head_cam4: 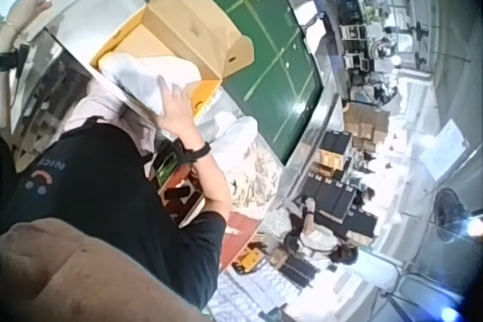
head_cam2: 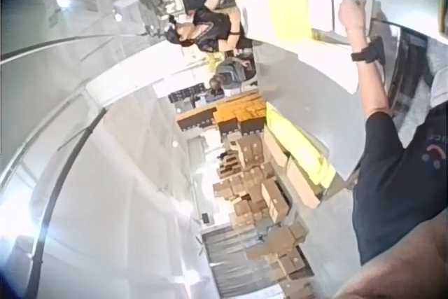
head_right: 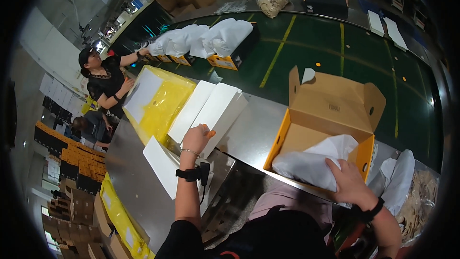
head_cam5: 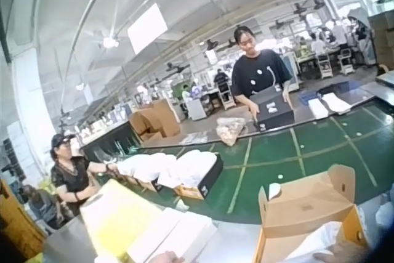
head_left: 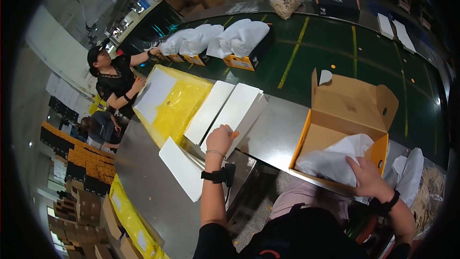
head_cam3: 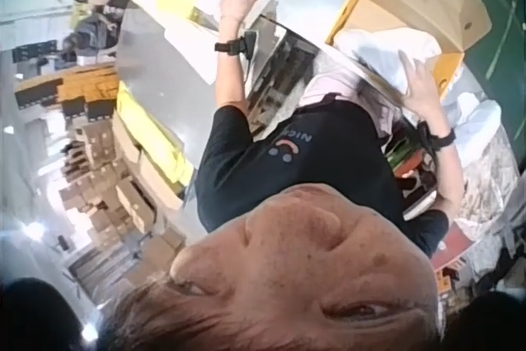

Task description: Packing shoes into individual boxes and preparing them on a conveyor belt in a manufacturing facility.

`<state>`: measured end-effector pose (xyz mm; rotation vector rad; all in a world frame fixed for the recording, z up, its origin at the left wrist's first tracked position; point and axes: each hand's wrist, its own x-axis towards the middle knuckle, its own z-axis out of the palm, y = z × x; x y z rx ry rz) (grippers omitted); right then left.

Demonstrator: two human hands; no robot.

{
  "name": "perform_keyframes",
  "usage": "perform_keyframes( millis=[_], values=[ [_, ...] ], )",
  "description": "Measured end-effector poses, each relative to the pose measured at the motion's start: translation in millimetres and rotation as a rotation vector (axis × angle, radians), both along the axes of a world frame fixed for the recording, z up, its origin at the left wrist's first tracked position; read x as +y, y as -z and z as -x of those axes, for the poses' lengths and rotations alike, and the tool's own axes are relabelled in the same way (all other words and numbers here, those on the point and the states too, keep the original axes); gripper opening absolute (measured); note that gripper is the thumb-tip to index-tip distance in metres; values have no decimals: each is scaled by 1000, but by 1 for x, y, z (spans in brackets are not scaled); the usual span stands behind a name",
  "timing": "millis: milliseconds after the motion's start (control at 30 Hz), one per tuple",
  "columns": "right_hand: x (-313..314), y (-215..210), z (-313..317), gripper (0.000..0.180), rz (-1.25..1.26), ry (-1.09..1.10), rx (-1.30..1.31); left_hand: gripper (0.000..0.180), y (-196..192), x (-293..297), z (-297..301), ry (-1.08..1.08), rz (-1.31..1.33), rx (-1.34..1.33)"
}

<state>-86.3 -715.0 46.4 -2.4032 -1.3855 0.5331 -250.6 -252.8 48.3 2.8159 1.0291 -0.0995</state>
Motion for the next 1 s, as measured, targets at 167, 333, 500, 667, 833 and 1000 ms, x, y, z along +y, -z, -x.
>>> perform_keyframes(
  millis=[167, 333, 500, 667, 833, 1000],
  values=[
    [-15, 7, 8, 91, 48, 9, -54, 20, -17, -28, -13, 44, -334, -491],
    [-26, -11, 5, 86, 66, 116, -21, 21, -49, -179, -76, 782, -99, -679],
    [-75, -22, -8, 68, -375, 340, 49, 19, 9, -228, -107, 1166, -135, -140],
    [-182, -3, -8, 75, -71, 825, -421, 21, -23, -258, -126, 1207, -4, -182],
    [-217, 30, -4, 86, 191, 985, -389, 20, 16, -254, -146, 1251, -15, 22],
    [-237, 32, -29, 103, -56, 1205, -21, 19, -18, -261, -145, 1188, -77, 86]
  ],
)
